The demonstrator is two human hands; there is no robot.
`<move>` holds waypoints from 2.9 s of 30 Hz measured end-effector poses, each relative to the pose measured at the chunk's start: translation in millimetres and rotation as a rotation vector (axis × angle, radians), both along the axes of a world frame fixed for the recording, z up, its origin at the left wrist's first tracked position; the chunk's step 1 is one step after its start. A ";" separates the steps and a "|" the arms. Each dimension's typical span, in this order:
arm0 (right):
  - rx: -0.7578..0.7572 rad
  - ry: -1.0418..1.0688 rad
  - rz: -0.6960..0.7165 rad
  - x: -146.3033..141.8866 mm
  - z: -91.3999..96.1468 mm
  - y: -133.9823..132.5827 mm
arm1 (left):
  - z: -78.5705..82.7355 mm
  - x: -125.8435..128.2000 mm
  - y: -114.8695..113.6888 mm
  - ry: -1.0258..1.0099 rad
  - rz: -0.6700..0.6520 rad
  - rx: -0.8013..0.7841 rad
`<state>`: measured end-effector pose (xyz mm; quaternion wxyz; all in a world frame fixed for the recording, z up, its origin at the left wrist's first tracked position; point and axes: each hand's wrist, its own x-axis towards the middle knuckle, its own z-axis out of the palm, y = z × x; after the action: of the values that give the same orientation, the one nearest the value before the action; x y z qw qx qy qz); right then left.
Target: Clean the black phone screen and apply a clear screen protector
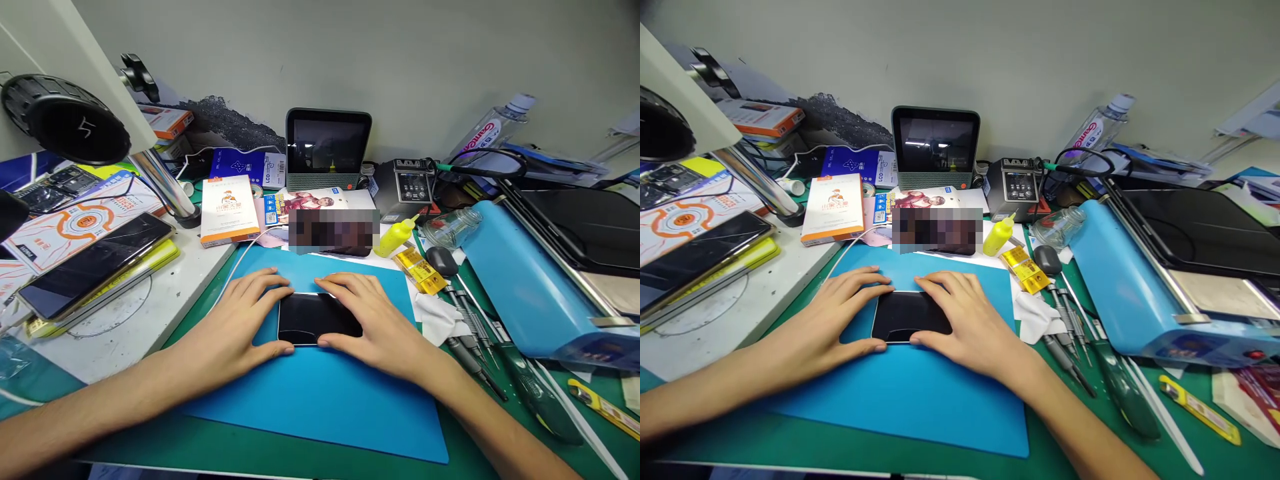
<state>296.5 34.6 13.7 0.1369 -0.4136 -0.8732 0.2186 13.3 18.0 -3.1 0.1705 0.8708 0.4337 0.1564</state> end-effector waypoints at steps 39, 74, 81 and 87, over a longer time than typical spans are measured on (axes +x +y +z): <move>0.552 -0.412 -0.256 49.1 50.1 4.7 | 7.3 0.0 4.7 0.089 -0.233 0.208; 0.247 0.354 -0.397 -21.9 13.0 -103.9 | 5.4 8.6 -14.9 -0.251 -0.250 0.114; -0.046 0.626 -0.304 -52.9 11.0 -100.6 | 6.4 12.8 -23.4 -0.596 -0.304 -0.211; -0.098 0.723 -0.526 -53.6 0.2 -97.2 | 9.5 13.9 -20.1 -0.738 -0.096 -0.556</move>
<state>242.9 -62.6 13.9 0.4645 -0.5246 -0.6229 0.3480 27.2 -2.1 6.4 0.5473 0.6974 0.3288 0.3255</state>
